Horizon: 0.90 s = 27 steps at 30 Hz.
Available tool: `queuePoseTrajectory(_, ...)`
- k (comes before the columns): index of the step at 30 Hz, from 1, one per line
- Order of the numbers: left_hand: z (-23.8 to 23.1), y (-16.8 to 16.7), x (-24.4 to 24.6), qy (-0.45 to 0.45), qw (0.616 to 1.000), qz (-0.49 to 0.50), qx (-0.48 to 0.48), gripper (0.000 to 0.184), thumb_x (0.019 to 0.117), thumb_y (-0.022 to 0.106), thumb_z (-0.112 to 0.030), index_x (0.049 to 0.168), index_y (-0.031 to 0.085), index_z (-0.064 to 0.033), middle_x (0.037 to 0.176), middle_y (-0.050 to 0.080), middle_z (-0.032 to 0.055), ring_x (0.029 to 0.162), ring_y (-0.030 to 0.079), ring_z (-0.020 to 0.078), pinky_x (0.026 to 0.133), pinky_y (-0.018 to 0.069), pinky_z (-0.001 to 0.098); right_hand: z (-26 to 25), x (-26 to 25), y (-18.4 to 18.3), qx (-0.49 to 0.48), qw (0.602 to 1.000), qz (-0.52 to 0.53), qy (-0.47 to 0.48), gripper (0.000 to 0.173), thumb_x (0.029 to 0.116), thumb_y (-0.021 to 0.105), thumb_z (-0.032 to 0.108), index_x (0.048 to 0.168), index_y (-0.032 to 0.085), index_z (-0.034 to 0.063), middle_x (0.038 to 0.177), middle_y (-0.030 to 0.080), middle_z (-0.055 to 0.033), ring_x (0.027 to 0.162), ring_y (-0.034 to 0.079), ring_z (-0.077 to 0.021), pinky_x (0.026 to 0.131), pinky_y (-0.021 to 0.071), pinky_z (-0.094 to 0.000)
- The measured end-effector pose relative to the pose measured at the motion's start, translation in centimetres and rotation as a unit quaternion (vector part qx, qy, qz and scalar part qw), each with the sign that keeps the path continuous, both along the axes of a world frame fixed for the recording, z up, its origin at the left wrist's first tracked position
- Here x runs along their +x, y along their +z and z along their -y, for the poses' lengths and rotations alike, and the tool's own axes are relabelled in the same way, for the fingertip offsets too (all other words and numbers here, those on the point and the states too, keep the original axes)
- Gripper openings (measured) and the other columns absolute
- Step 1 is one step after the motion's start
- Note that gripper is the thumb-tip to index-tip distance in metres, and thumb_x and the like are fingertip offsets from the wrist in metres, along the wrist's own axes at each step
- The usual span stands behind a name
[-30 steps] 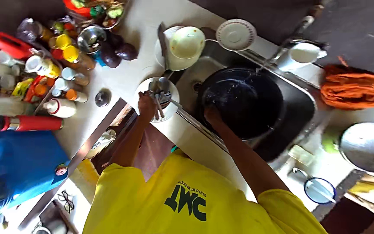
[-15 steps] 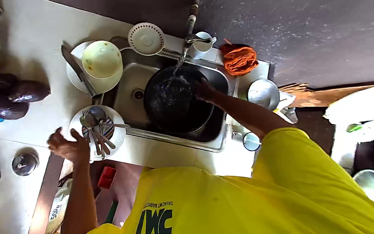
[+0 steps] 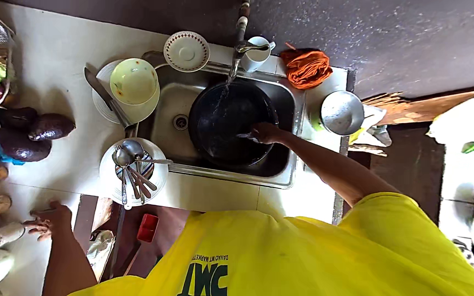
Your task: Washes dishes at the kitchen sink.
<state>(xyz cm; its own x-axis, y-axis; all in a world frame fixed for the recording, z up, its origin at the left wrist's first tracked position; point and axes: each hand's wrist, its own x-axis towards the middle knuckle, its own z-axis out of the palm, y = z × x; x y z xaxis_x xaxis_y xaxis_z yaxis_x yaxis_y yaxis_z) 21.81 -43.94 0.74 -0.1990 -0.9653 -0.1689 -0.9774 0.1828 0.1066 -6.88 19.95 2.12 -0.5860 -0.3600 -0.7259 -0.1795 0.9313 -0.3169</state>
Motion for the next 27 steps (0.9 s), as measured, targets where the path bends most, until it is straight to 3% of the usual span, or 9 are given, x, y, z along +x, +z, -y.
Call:
queuePoseTrajectory(3, -1.7, -0.6, -0.7, 0.025, 0.999, -0.001, -0.031, 0.077, 0.1065, 0.040, -0.055, 0.162, 0.026, -0.0028, 0.167, 0.010, 0.0317, 0.153, 0.014, 0.0532, 0.117, 0.0238, 0.0695, -0.7, 1.0, -0.4, -0.170, 0.957, 0.027, -0.235, 0.034, 0.1077, 0.052, 0.013, 0.134, 0.056, -0.0080, 0.123, 0.062, -0.0294, 0.110, 0.062, -0.0379, 0.098, 0.0492, -0.0534)
queuePoseTrajectory(6, -1.5, -1.7, -0.8, 0.040, 0.998, 0.010, -0.050, 0.074, 0.1061, 0.039, -0.051, 0.163, 0.025, -0.0071, 0.167, 0.014, 0.0312, 0.150, 0.022, 0.0550, 0.112, 0.0310, 0.0712, -0.2, 2.3, -0.9, -0.302, 0.850, 0.088, -0.423, 0.034, 0.1101, 0.045, 0.016, 0.140, 0.050, 0.0010, 0.116, 0.061, -0.0130, 0.095, 0.061, -0.0159, 0.083, 0.0540, -0.0341)
queuePoseTrajectory(9, -1.7, -0.4, -1.0, 0.037, 0.999, 0.005, -0.027, 0.076, 0.1035, 0.050, -0.041, 0.164, 0.019, -0.0058, 0.166, 0.011, 0.0334, 0.149, 0.025, 0.0558, 0.111, 0.0353, 0.0684, 0.4, 2.9, -1.4, -0.382, 0.742, 0.162, -0.527, 0.034, 0.1109, 0.039, 0.025, 0.141, 0.046, 0.0122, 0.109, 0.062, -0.0075, 0.091, 0.064, -0.0177, 0.076, 0.0574, -0.0396)
queuePoseTrajectory(12, -2.0, 1.9, -1.4, 0.044, 0.997, -0.060, -0.024, 0.060, 0.0995, 0.056, -0.018, 0.153, 0.040, 0.0023, 0.156, 0.038, 0.0324, 0.146, 0.039, 0.0450, 0.116, 0.0369, 0.0543, 1.5, 3.8, -1.3, -0.434, 0.672, 0.199, -0.565, 0.042, 0.1105, 0.038, 0.040, 0.147, 0.041, 0.0195, 0.119, 0.062, -0.0119, 0.099, 0.067, -0.0281, 0.081, 0.0590, -0.0523)
queuePoseTrajectory(15, -4.2, 5.7, -4.5, -0.066, 0.991, -0.120, 0.003, 0.042, 0.1017, 0.051, -0.011, 0.138, 0.054, 0.0103, 0.141, 0.054, 0.0346, 0.138, 0.049, 0.0446, 0.116, 0.0382, 0.0522, 2.5, 3.6, -0.7, -0.422, 0.674, 0.177, -0.580, 0.042, 0.1101, 0.039, 0.038, 0.149, 0.040, 0.0211, 0.126, 0.060, -0.0127, 0.101, 0.067, -0.0276, 0.080, 0.0591, -0.0477)
queuePoseTrajectory(18, -6.7, 6.8, -7.3, -0.134, 0.988, -0.077, 0.012, 0.038, 0.1062, 0.044, -0.011, 0.133, 0.058, 0.0125, 0.138, 0.054, 0.0379, 0.136, 0.049, 0.0504, 0.114, 0.0371, 0.0585, 3.0, 3.4, -1.7, -0.408, 0.699, 0.149, -0.568, 0.037, 0.1096, 0.042, 0.033, 0.143, 0.044, 0.0190, 0.112, 0.063, -0.0078, 0.085, 0.066, -0.0192, 0.069, 0.0584, -0.0375)
queuePoseTrajectory(23, -8.3, 9.9, -13.0, -0.126, 0.973, -0.193, 0.021, 0.041, 0.0983, 0.061, -0.022, 0.119, 0.065, 0.0127, 0.126, 0.061, 0.0381, 0.124, 0.056, 0.0525, 0.104, 0.0418, 0.0672, 3.8, 3.1, -0.9, -0.399, 0.710, 0.135, -0.565, 0.031, 0.1100, 0.045, 0.026, 0.138, 0.047, 0.0140, 0.103, 0.062, -0.0065, 0.080, 0.064, -0.0170, 0.066, 0.0578, -0.0363)
queuePoseTrajectory(26, -13.7, 12.0, -16.7, -0.221, 0.910, -0.306, 0.171, 0.036, 0.0996, 0.058, -0.020, 0.119, 0.061, 0.0105, 0.110, 0.066, 0.0233, 0.096, 0.065, 0.0272, 0.086, 0.0556, 0.0469, 3.5, 3.4, -0.9, -0.422, 0.698, 0.128, -0.564, 0.030, 0.1093, 0.048, 0.027, 0.137, 0.049, 0.0148, 0.102, 0.065, -0.0045, 0.082, 0.066, -0.0154, 0.068, 0.0591, -0.0353)
queuePoseTrajectory(27, -15.7, 11.9, -18.1, -0.250, 0.882, -0.314, 0.247, 0.036, 0.1023, 0.057, -0.019, 0.123, 0.058, 0.0103, 0.112, 0.064, 0.0224, 0.097, 0.064, 0.0249, 0.086, 0.0559, 0.0455, 3.7, 3.4, -0.7, -0.432, 0.690, 0.123, -0.568, 0.031, 0.1090, 0.049, 0.028, 0.137, 0.050, 0.0156, 0.102, 0.065, -0.0038, 0.082, 0.066, -0.0150, 0.069, 0.0591, -0.0348)
